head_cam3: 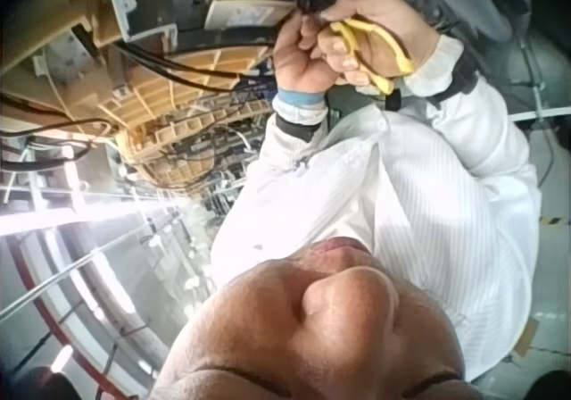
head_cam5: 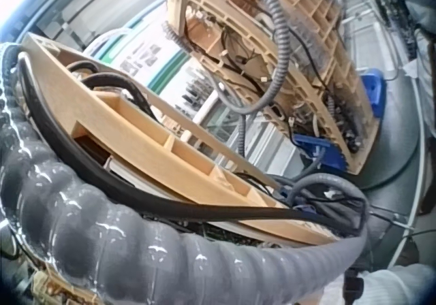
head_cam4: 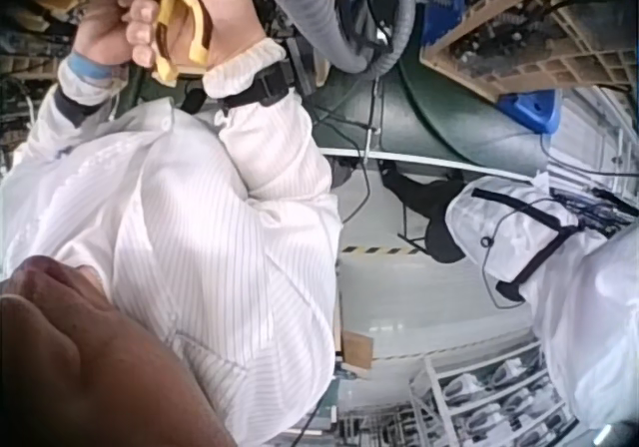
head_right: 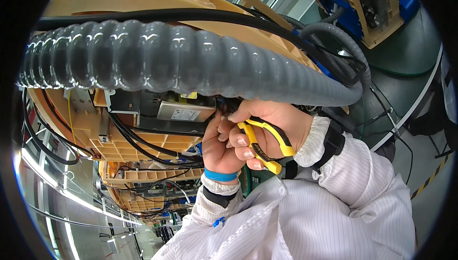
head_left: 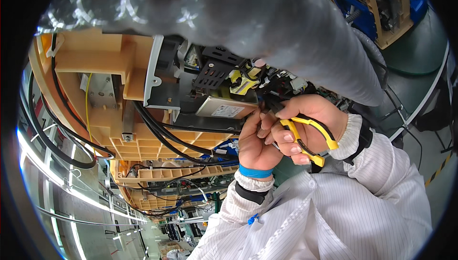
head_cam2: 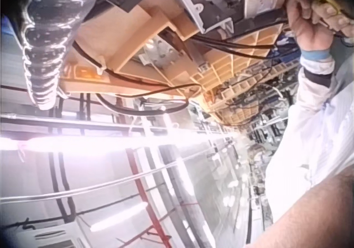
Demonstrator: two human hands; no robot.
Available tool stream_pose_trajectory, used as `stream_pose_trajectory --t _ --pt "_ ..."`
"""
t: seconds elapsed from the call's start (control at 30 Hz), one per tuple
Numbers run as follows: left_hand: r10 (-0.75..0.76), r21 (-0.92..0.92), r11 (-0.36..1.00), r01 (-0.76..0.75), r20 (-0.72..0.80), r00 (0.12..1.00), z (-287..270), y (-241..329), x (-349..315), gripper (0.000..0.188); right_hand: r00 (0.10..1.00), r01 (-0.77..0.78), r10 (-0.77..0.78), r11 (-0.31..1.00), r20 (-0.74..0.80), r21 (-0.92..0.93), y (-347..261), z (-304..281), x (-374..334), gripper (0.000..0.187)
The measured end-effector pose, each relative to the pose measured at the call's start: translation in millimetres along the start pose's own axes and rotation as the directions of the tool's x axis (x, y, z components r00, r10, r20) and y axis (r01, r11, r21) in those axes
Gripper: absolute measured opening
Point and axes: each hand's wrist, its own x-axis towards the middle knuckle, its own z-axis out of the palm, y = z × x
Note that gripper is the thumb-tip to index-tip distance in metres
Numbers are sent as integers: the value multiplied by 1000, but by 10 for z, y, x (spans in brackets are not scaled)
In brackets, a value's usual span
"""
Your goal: Connecting and organizing internal wiring on a circuit board within a plastic assembly.
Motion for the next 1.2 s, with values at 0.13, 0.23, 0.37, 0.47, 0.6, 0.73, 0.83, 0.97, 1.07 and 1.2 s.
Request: stream_pose_trajectory --t 0.13,0.23,0.37,0.47,0.6,0.73,0.83,0.97,1.07,1.2 --pt "35 52 998 -35 2 999 10 -7 -9 35 999 -23 15 984 -45 -179 -8 19 6 22" --pt "45 63 997 -45 -4 999 29 -33 -8 26 999 -11 3 981 -43 -194 -5 -6 22 20" --pt "80 115 991 -73 -59 995 86 -67 -4 18 999 -38 40 975 4 -217 -28 17 23 20" --pt "98 135 987 -84 -98 990 81 -56 0 19 997 -38 25 980 -69 -196 -4 53 53 23" --pt "73 157 985 -72 2 997 30 -53 -6 20 997 -36 26 986 -67 -165 4 105 46 23" --pt "152 168 976 -137 -79 985 114 -95 5 21 997 -16 4 986 -72 -163 24 100 64 22" --pt "147 160 979 -128 -109 983 124 -94 -19 21 997 -2 -17 971 -79 -239 45 113 61 18" --pt "82 33 996 -80 -38 996 91 -59 -9 27 990 42 -63 986 -126 -164 66 106 54 13" --pt "21 66 997 -26 68 997 -3 -5 10 26 994 75 -90 971 -55 -226 61 84 43 11" --pt "119 183 976 -116 -4 993 88 -63 -7 22 993 23 -53 965 -107 -260 32 134 57 11"
